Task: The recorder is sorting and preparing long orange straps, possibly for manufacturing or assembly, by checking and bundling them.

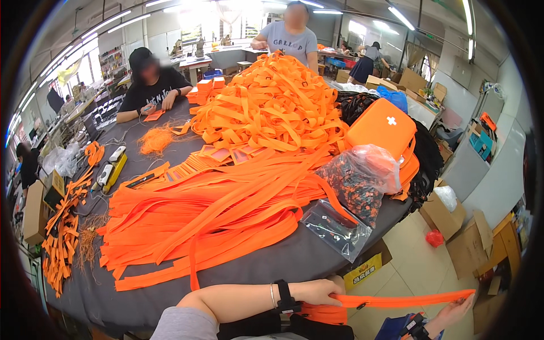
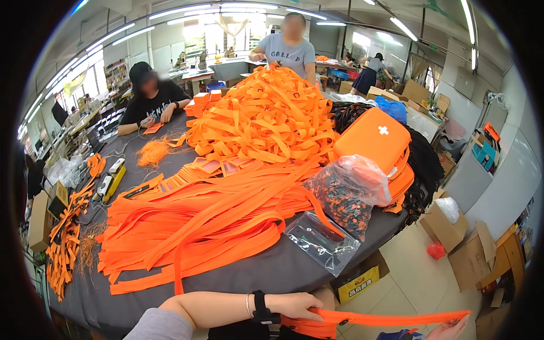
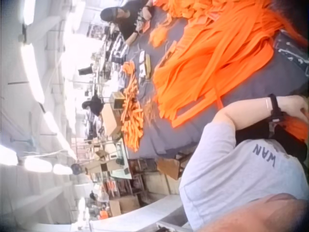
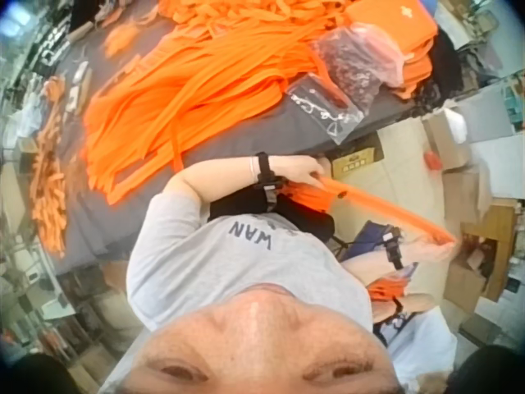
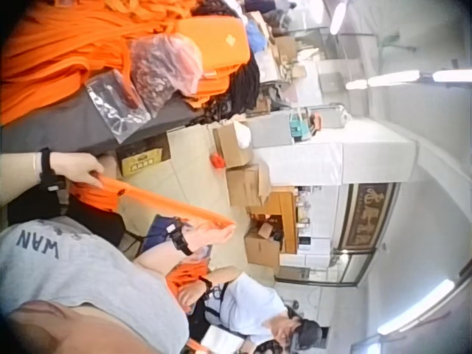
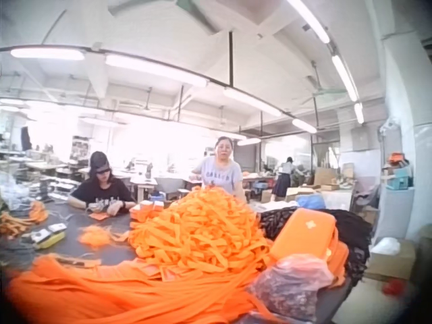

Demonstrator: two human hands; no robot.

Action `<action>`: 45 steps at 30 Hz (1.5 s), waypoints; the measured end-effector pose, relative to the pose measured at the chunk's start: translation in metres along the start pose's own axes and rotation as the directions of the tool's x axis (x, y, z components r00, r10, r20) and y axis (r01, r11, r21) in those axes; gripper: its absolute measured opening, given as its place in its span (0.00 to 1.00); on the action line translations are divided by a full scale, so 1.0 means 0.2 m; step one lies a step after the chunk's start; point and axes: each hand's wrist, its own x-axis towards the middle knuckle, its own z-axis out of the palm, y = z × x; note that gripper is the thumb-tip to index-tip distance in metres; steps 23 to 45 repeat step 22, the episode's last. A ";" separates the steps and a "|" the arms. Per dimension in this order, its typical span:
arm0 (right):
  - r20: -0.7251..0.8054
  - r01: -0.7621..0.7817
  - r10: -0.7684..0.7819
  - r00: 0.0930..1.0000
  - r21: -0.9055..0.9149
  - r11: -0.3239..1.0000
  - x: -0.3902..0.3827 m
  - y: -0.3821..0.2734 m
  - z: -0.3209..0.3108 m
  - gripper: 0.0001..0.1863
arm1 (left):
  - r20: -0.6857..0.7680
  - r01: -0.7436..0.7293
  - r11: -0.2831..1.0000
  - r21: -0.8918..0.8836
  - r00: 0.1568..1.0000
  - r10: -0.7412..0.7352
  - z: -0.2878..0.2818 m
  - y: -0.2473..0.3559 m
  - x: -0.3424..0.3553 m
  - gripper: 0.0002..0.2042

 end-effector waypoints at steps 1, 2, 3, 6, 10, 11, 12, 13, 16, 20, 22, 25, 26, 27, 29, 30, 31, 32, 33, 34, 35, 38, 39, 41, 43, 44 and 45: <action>-0.008 -0.007 0.007 1.000 -0.002 1.000 -0.01 0.00 -0.01 0.15 | -0.001 -0.006 1.000 0.012 1.000 0.006 0.00 0.00 0.00 0.17; -0.016 -0.015 0.014 1.000 -0.003 1.000 -0.01 0.01 -0.01 0.15 | -0.003 -0.012 1.000 0.025 1.000 0.013 0.00 -0.01 0.00 0.17; -0.001 -0.019 0.019 1.000 0.013 1.000 -0.02 0.02 -0.01 0.15 | -0.010 -0.015 0.999 0.038 1.000 0.016 0.01 -0.03 0.00 0.17; 0.030 -0.018 0.017 0.999 0.053 0.998 -0.03 0.06 0.01 0.14 | -0.033 -0.047 0.996 0.076 0.998 0.050 0.03 -0.06 0.00 0.17; 0.078 0.029 -0.034 0.996 0.062 0.998 0.02 0.11 -0.03 0.13 | 0.047 0.027 0.995 0.098 0.998 -0.032 0.01 -0.03 0.01 0.16; 0.104 0.043 -0.049 0.993 0.059 0.997 0.03 0.12 -0.04 0.13 | 0.040 0.015 0.995 0.095 0.999 -0.019 0.01 -0.04 0.01 0.15; 0.097 0.040 -0.045 0.994 0.058 0.998 0.03 0.12 -0.03 0.13 | 0.029 0.007 0.996 0.093 1.000 -0.009 0.02 -0.04 0.01 0.15; 0.090 0.037 -0.042 0.995 0.057 0.998 0.02 0.11 -0.02 0.13 | 0.030 0.002 0.996 0.093 1.000 -0.005 0.02 -0.05 0.01 0.15; 0.077 0.017 -0.022 0.997 0.070 0.997 -0.01 0.10 -0.01 0.12 | 0.032 -0.009 0.996 0.092 0.999 0.006 0.03 -0.06 0.00 0.15; 0.088 0.014 -0.020 0.996 0.067 0.998 0.02 0.10 -0.03 0.13 | 0.032 -0.013 0.992 0.122 0.999 0.010 0.03 -0.08 0.01 0.15; 0.033 0.001 -0.002 0.999 0.030 1.000 -0.03 0.07 0.00 0.12 | 0.049 0.009 0.989 0.146 0.999 -0.016 0.03 -0.07 0.01 0.15; 0.033 0.001 -0.002 0.999 0.030 1.000 -0.03 0.07 0.00 0.12 | 0.049 0.009 0.989 0.146 0.999 -0.016 0.03 -0.07 0.01 0.15; 0.033 0.001 -0.002 0.999 0.030 1.000 -0.03 0.07 0.00 0.12 | 0.049 0.009 0.989 0.146 0.999 -0.016 0.03 -0.07 0.01 0.15; 0.033 0.001 -0.002 0.999 0.030 1.000 -0.03 0.07 0.00 0.12 | 0.049 0.009 0.989 0.146 0.999 -0.016 0.03 -0.07 0.01 0.15; 0.033 0.001 -0.002 0.999 0.030 1.000 -0.03 0.07 0.00 0.12 | 0.049 0.009 0.989 0.146 0.999 -0.016 0.03 -0.07 0.01 0.15; 0.033 0.001 -0.002 0.999 0.030 1.000 -0.03 0.07 0.00 0.12 | 0.049 0.009 0.989 0.146 0.999 -0.016 0.03 -0.07 0.01 0.15; 0.033 0.001 -0.002 0.999 0.030 1.000 -0.03 0.07 0.00 0.12 | 0.049 0.009 0.989 0.146 0.999 -0.016 0.03 -0.07 0.01 0.15; 0.033 0.001 -0.002 0.999 0.030 1.000 -0.03 0.07 0.00 0.12 | 0.049 0.009 0.989 0.146 0.999 -0.016 0.03 -0.07 0.01 0.15; 0.033 0.001 -0.002 0.999 0.030 1.000 -0.03 0.07 0.00 0.12 | 0.049 0.009 0.989 0.146 0.999 -0.016 0.03 -0.07 0.01 0.15; 0.033 0.001 -0.002 0.999 0.030 1.000 -0.03 0.07 0.00 0.12 | 0.049 0.009 0.989 0.146 0.999 -0.016 0.03 -0.07 0.01 0.15; 0.033 0.001 -0.002 0.999 0.030 1.000 -0.03 0.07 0.00 0.12 | 0.049 0.009 0.989 0.146 0.999 -0.016 0.03 -0.07 0.01 0.15; 0.033 0.001 -0.002 0.999 0.030 1.000 -0.03 0.07 0.00 0.12 | 0.049 0.009 0.989 0.146 0.999 -0.016 0.03 -0.07 0.01 0.15; 0.033 0.001 -0.002 0.999 0.030 1.000 -0.03 0.07 0.00 0.12 | 0.049 0.009 0.989 0.146 0.999 -0.016 0.03 -0.07 0.01 0.15; 0.033 0.001 -0.002 0.999 0.030 1.000 -0.03 0.07 0.00 0.12 | 0.049 0.009 0.989 0.146 0.999 -0.016 0.03 -0.07 0.01 0.15; 0.033 0.001 -0.002 0.999 0.030 1.000 -0.03 0.07 0.00 0.12 | 0.049 0.009 0.989 0.146 0.999 -0.016 0.03 -0.07 0.01 0.15; 0.033 0.001 -0.002 0.999 0.030 1.000 -0.03 0.07 0.00 0.12 | 0.049 0.009 0.989 0.146 0.999 -0.016 0.03 -0.07 0.01 0.15; 0.033 0.001 -0.002 0.999 0.030 1.000 -0.03 0.07 0.00 0.12 | 0.049 0.009 0.989 0.146 0.999 -0.016 0.03 -0.07 0.01 0.15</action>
